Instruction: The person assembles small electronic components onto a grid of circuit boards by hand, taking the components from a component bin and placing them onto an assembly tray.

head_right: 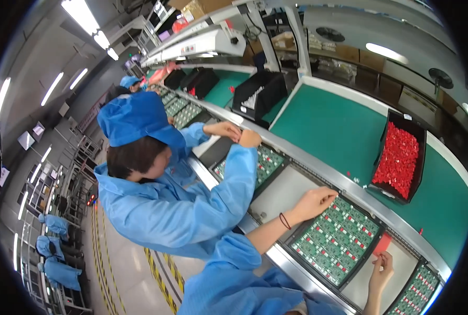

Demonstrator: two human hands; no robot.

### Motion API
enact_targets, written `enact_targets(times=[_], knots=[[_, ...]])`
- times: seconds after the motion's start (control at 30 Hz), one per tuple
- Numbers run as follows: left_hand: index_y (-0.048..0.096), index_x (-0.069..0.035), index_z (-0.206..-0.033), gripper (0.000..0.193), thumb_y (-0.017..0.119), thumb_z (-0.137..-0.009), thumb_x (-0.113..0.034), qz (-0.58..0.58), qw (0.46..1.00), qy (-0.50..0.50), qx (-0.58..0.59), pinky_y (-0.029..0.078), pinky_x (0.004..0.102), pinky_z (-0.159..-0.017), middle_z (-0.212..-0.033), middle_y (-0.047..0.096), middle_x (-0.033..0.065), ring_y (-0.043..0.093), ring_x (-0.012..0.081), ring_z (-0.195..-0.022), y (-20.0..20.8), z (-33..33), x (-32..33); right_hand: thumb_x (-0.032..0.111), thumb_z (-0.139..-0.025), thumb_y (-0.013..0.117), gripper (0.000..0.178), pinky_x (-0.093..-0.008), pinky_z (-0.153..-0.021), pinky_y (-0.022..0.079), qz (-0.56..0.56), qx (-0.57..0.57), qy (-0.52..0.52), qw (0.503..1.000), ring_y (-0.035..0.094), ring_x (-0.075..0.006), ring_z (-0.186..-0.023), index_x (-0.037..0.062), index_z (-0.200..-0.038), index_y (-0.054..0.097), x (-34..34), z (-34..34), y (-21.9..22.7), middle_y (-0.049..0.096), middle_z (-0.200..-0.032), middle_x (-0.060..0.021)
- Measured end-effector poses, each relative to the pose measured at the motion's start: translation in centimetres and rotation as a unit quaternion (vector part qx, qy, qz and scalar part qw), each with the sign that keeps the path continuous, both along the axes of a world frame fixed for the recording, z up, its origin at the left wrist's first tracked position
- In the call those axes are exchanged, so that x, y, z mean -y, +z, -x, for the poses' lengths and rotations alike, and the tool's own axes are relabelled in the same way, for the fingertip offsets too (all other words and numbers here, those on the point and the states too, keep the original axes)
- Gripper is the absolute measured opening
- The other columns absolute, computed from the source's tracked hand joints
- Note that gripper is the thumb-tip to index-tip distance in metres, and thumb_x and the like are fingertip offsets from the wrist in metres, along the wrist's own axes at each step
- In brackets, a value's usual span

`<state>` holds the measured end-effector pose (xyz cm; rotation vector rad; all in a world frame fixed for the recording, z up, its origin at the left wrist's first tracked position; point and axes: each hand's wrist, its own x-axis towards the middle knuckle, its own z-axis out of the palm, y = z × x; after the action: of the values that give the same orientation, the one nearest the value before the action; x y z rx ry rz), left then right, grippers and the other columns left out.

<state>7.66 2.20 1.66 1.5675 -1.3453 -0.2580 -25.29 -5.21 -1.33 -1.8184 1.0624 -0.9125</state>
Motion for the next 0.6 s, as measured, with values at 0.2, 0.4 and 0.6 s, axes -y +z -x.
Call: enact_targets(times=[0.2,0.4,0.6], knots=[[0.064,0.000,-0.090,0.013,0.059,-0.081,-0.008,0.024,0.999,0.031,-0.026,0.048,0.0298,-0.053,-0.075,0.062,0.0126,0.059,0.0183,-0.057,0.3,-1.3,2.6,0.003,-0.089,0.049,0.014,-0.0259,-0.072,0.046,-0.108,0.048,0.035,0.992,0.058,-0.0139,-0.078,-0.0028,-0.102,0.052,-0.8,-0.5,1.9,0.060,-0.091,-0.0097],[0.063,-0.004,-0.094,0.015,0.061,-0.082,-0.013,0.048,0.992,0.055,0.102,0.050,0.0296,-0.061,-0.082,0.065,0.0123,0.063,0.0188,-0.067,-0.8,-4.6,3.9,-0.003,-0.088,0.049,0.011,-0.0268,-0.083,0.044,-0.090,0.035,0.089,0.991,0.058,-0.0190,-0.097,-0.0014,-0.099,0.050,-2.1,-1.0,2.3,0.052,-0.099,-0.0090],[0.066,-0.003,-0.095,0.014,0.061,-0.085,-0.012,-0.131,0.989,0.055,-0.048,0.046,0.0206,-0.060,-0.079,0.065,0.0037,0.057,0.0064,-0.066,-0.2,-5.8,2.1,-0.005,-0.085,0.052,0.017,-0.0282,-0.085,0.041,-0.292,0.138,0.135,0.937,0.057,-0.0151,-0.095,-0.0012,-0.101,0.054,-4.9,-1.4,6.3,0.061,-0.096,-0.0096]])
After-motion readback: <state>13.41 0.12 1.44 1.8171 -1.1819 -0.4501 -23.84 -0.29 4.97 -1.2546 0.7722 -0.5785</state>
